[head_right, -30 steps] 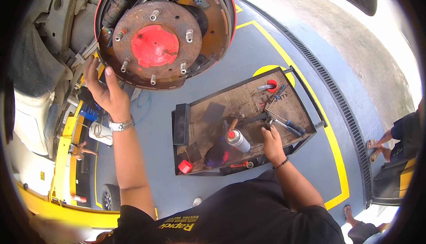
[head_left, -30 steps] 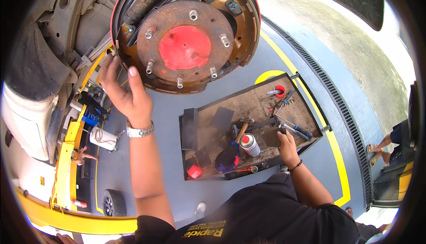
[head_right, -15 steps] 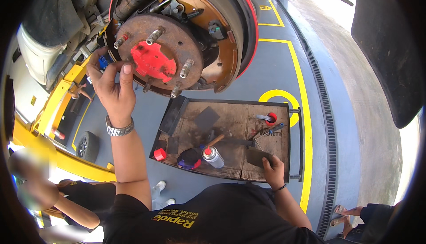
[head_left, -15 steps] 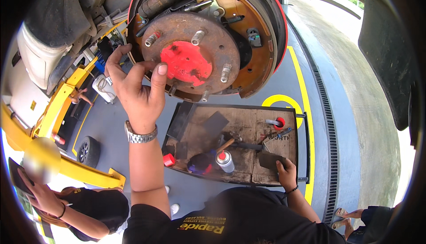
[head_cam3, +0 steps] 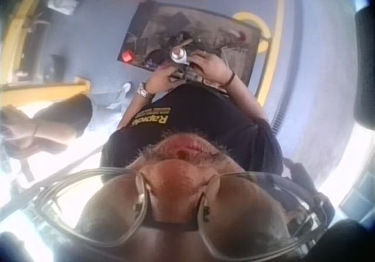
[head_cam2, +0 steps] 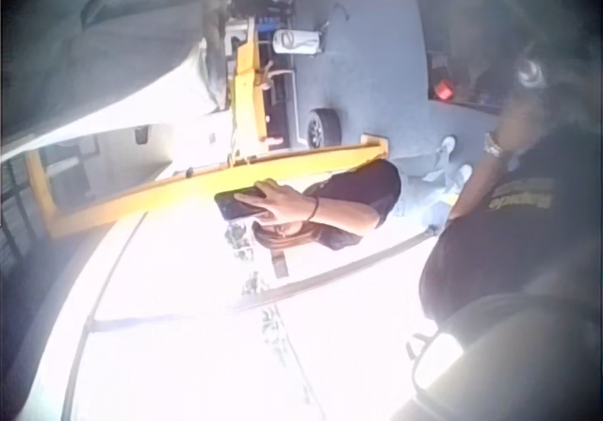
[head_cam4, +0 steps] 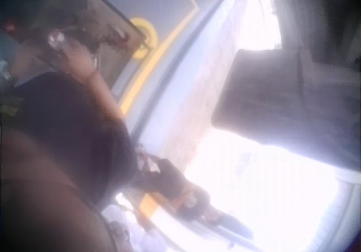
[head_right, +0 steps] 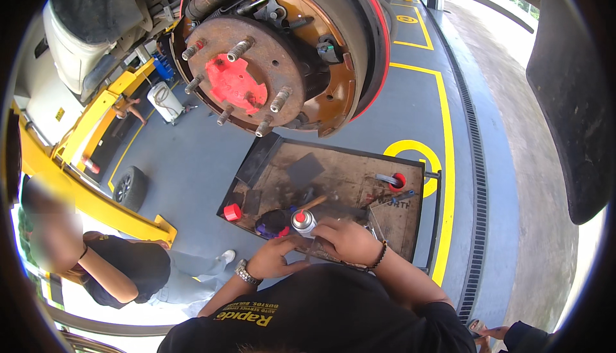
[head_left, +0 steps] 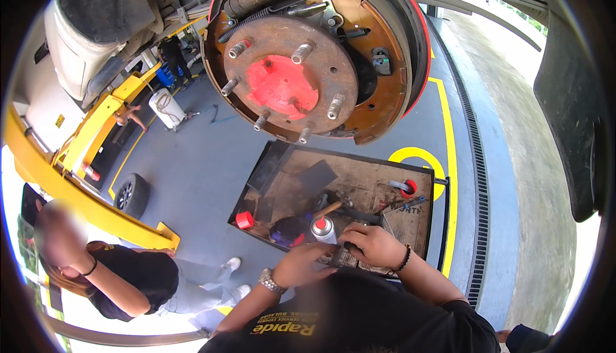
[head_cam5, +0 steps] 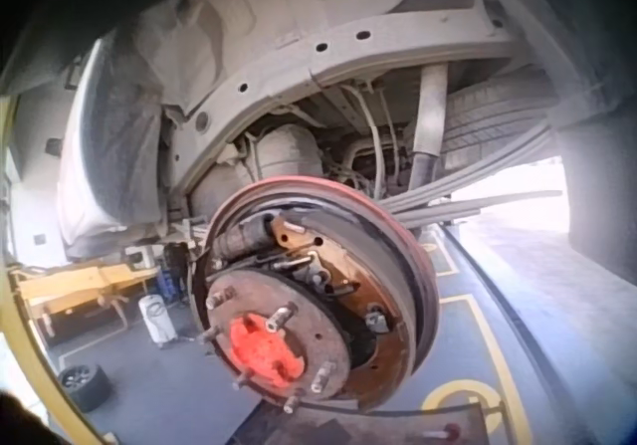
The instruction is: The person cleans a red brake disc using a sanding block. They scrub the surface repeatedly, rotate the disc to access different areas, and wipe it with a cloth. The person also handles a brake pad and a small red ring, placing them on a nearby tool cart.
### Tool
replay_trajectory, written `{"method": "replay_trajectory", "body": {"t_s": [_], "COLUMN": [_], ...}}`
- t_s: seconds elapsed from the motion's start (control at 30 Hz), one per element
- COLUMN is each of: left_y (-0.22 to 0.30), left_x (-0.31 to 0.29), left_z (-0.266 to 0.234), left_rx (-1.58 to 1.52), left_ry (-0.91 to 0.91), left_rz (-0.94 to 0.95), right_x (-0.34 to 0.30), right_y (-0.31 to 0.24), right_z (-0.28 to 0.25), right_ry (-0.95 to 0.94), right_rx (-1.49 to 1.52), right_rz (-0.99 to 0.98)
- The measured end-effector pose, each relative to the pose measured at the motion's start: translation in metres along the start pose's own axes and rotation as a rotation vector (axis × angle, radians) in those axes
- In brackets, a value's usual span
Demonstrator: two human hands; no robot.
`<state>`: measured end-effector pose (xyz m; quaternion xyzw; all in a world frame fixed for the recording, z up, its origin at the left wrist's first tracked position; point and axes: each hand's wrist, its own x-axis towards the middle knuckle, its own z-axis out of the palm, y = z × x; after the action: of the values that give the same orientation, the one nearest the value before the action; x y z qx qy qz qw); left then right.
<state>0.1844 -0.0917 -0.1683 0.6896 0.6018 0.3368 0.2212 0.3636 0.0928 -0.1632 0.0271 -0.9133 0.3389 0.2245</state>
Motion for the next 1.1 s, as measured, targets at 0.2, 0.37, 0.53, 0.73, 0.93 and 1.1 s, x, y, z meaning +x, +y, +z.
{"method": "replay_trajectory", "body": {"t_s": [0.2, 0.37, 0.53, 0.73, 0.93, 1.1], "left_y": [-0.003, 0.031, 0.055, 0.07, 0.058, 0.047], "left_x": [-0.01, 0.008, 0.031, 0.105, 0.134, 0.142], "left_z": [0.006, -0.049, -0.114, -0.206, -0.239, -0.242], "left_rx": [0.137, 0.614, 0.152, 0.284, 0.262, 0.247], "left_ry": [0.357, 0.498, 0.853, 1.185, 1.164, 1.005], "left_rz": [-0.022, 0.182, 0.498, 0.705, 0.705, 0.655], "right_x": [0.03, 0.06, 0.124, 0.2, 0.226, 0.235], "right_y": [-0.011, -0.046, -0.098, -0.123, -0.137, -0.136], "right_z": [-0.01, -0.053, -0.122, -0.182, -0.193, -0.19], "right_ry": [-0.058, -0.028, 0.418, 0.491, 0.47, 0.388], "right_rx": [-0.047, -0.437, -0.515, -0.682, -0.731, -0.82], "right_rz": [-0.161, -0.222, -0.617, -0.749, -0.724, -0.678]}}
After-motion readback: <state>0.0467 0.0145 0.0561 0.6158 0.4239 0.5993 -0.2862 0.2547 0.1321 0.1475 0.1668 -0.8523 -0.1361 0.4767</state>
